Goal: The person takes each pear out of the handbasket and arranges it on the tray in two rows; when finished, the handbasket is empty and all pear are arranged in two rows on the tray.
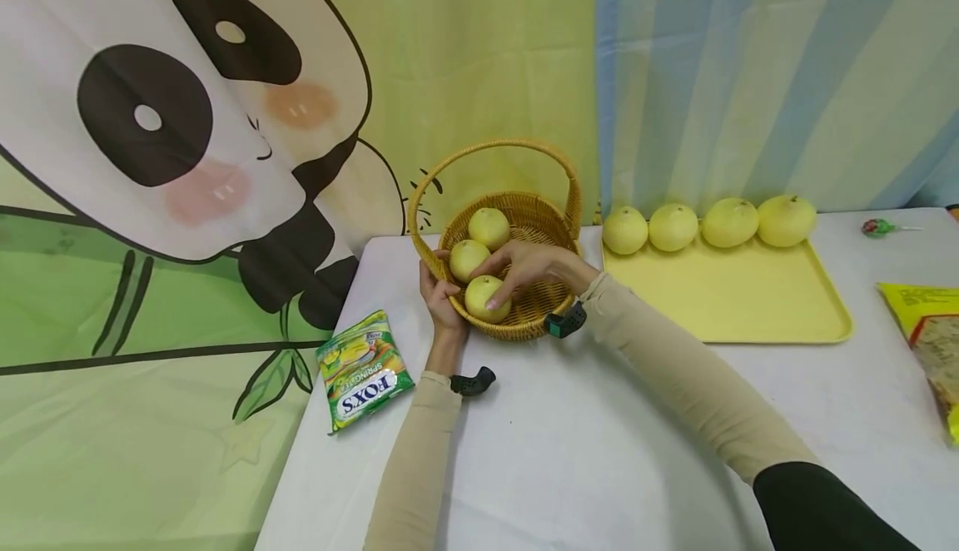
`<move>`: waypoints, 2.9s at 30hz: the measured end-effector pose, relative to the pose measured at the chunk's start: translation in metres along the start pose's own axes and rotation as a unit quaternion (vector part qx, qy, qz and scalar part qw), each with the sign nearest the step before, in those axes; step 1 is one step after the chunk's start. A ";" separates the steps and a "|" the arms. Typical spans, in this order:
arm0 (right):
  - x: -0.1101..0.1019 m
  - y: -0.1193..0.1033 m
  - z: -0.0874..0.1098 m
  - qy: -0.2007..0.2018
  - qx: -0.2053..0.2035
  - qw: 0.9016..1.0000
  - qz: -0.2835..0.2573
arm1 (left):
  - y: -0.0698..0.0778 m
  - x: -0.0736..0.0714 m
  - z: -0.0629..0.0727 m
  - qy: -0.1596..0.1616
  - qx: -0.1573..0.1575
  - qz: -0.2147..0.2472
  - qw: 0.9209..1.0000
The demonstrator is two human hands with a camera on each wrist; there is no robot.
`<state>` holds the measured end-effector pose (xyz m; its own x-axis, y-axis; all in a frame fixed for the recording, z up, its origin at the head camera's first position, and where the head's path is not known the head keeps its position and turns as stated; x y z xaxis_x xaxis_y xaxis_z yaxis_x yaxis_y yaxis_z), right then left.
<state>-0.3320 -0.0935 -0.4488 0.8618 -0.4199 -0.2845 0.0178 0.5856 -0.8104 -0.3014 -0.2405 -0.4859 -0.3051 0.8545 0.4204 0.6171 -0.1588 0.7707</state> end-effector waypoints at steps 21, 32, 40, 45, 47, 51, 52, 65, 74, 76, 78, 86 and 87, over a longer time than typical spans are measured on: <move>-0.017 -0.016 0.040 0.075 -0.119 0.990 -0.023 | 0.001 0.000 0.000 0.001 0.003 -0.007 1.000; -0.048 0.006 0.101 0.149 -0.174 0.971 -0.063 | 0.001 0.000 0.000 0.006 0.005 0.007 1.000; -0.074 0.030 0.138 0.209 -0.186 0.953 -0.112 | 0.002 0.001 0.000 0.010 0.010 0.009 1.000; -0.089 0.042 0.156 0.229 -0.216 0.940 -0.130 | 0.004 0.002 0.000 0.008 0.016 0.021 1.000; -0.094 0.048 0.162 0.229 -0.233 0.934 -0.143 | 0.004 0.002 0.000 0.007 0.018 0.026 0.999; -0.104 0.064 0.171 0.229 -0.251 0.926 -0.168 | 0.004 0.002 0.000 0.007 0.018 0.027 0.999; -0.106 0.069 0.173 0.234 -0.249 0.924 -0.171 | 0.004 0.002 0.000 0.007 0.018 0.028 0.999; -0.117 0.135 0.173 0.330 -0.124 0.921 -0.168 | 0.002 -0.001 0.000 0.013 0.013 0.020 1.000; -0.103 0.150 0.158 0.334 -0.075 0.926 -0.158 | 0.002 0.001 0.000 0.014 0.015 0.028 0.999; -0.102 0.150 0.157 0.341 -0.068 0.927 -0.144 | 0.002 0.002 0.000 0.012 0.016 0.026 0.999; -0.102 0.150 0.158 0.353 -0.064 0.925 -0.126 | 0.002 0.002 0.001 0.011 0.016 0.024 1.000; -0.103 0.149 0.165 0.402 -0.057 0.912 -0.065 | 0.001 0.002 0.002 0.011 0.007 0.023 1.000; -0.103 0.149 0.166 0.404 -0.059 0.911 -0.063 | 0.000 0.002 0.002 0.012 0.005 0.022 1.000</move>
<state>-0.3338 0.1522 -0.4556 0.2014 -0.8795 -0.4312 -0.0060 0.4391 -0.8984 -0.3002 -0.2383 -0.4860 -0.2945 0.8345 0.4658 0.6381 -0.1912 0.7459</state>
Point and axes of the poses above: each hand's wrist, its own z-axis away from the middle knuckle, its own x-axis out of the palm, y = z × x, the point moved 9 cm from there along -z, towards the middle knuckle, and after that the axes turned 14 degrees about x, right-handed, at the moved point
